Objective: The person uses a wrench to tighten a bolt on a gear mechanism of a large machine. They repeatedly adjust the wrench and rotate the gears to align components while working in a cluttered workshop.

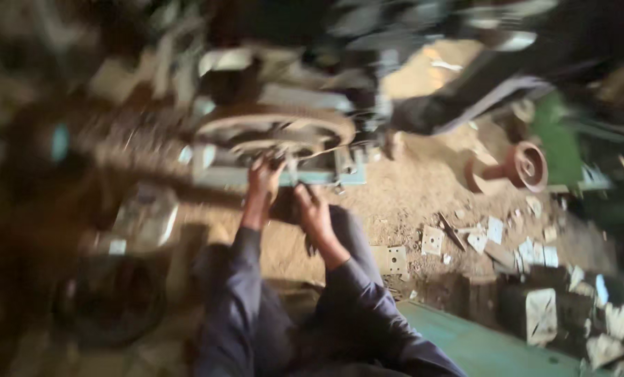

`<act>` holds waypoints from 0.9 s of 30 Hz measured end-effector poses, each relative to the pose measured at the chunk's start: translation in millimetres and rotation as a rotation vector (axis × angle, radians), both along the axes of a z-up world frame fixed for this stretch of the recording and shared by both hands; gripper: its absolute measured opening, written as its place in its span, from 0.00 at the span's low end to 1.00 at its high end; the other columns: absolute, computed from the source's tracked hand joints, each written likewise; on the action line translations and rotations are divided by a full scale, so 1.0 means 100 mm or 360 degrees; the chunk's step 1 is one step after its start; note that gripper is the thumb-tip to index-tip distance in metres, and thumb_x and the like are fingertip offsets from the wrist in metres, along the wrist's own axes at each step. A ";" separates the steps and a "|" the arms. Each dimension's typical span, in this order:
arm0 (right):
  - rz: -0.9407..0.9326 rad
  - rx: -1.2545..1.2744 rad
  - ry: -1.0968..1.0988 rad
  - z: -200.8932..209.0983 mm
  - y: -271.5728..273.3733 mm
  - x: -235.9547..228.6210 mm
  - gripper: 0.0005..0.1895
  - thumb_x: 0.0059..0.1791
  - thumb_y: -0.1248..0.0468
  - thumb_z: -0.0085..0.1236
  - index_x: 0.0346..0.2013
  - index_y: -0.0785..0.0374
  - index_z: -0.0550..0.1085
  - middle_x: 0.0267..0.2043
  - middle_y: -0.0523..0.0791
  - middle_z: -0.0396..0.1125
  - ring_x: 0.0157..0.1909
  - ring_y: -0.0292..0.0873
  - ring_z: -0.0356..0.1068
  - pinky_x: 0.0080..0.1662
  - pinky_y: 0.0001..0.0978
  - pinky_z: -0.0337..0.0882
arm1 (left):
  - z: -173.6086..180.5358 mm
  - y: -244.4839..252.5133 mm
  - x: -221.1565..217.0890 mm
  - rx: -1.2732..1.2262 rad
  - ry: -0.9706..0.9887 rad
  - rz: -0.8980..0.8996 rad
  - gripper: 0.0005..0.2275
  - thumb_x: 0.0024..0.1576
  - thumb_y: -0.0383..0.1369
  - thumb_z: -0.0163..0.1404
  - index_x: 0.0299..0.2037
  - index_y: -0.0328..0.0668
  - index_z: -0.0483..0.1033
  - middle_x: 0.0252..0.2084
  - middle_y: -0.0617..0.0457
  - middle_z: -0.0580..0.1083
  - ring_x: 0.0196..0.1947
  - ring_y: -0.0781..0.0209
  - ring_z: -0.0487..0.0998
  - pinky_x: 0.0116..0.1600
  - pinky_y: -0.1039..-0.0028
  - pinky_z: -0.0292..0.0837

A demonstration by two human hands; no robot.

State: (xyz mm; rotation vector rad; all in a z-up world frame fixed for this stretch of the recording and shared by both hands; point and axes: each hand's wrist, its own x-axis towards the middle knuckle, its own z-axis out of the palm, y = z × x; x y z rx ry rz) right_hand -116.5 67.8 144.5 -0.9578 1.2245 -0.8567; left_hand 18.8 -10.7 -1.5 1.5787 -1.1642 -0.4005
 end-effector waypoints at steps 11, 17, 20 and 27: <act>0.0191 0.0519 0.0074 -0.44 0.52 -1.01 0.21 0.50 0.60 0.60 0.57 0.60 0.69 0.23 0.39 0.62 0.18 0.33 0.57 0.20 0.27 0.56 | 0.11 0.17 0.16 -0.0154 0.2407 -0.0449 0.19 0.68 0.45 0.45 0.59 0.38 0.69 0.54 0.47 0.76 0.54 0.54 0.79 0.63 0.57 0.75; -0.0001 0.0802 -0.0413 -0.98 0.51 -1.18 0.12 0.53 0.63 0.59 0.42 0.69 0.69 0.24 0.47 0.64 0.20 0.43 0.65 0.21 0.38 0.66 | 0.06 0.44 0.12 0.0093 0.2085 -0.0192 0.14 0.71 0.39 0.47 0.58 0.38 0.73 0.49 0.47 0.75 0.49 0.57 0.77 0.59 0.62 0.74; 0.0015 0.1015 -0.0472 -0.85 0.42 -1.29 0.09 0.50 0.63 0.54 0.41 0.66 0.71 0.25 0.48 0.66 0.23 0.49 0.71 0.23 0.46 0.71 | -0.02 0.64 -0.05 0.0263 0.1629 -0.0231 0.18 0.62 0.44 0.51 0.53 0.36 0.74 0.51 0.50 0.77 0.50 0.60 0.80 0.53 0.66 0.82; 0.0381 0.0208 -0.0090 -0.49 0.46 -0.95 0.26 0.57 0.65 0.51 0.71 0.56 0.63 0.31 0.48 0.64 0.26 0.46 0.64 0.28 0.42 0.67 | -0.47 0.79 -0.39 0.0511 0.0688 0.0247 0.12 0.61 0.38 0.54 0.46 0.38 0.77 0.32 0.50 0.79 0.25 0.63 0.79 0.32 0.70 0.75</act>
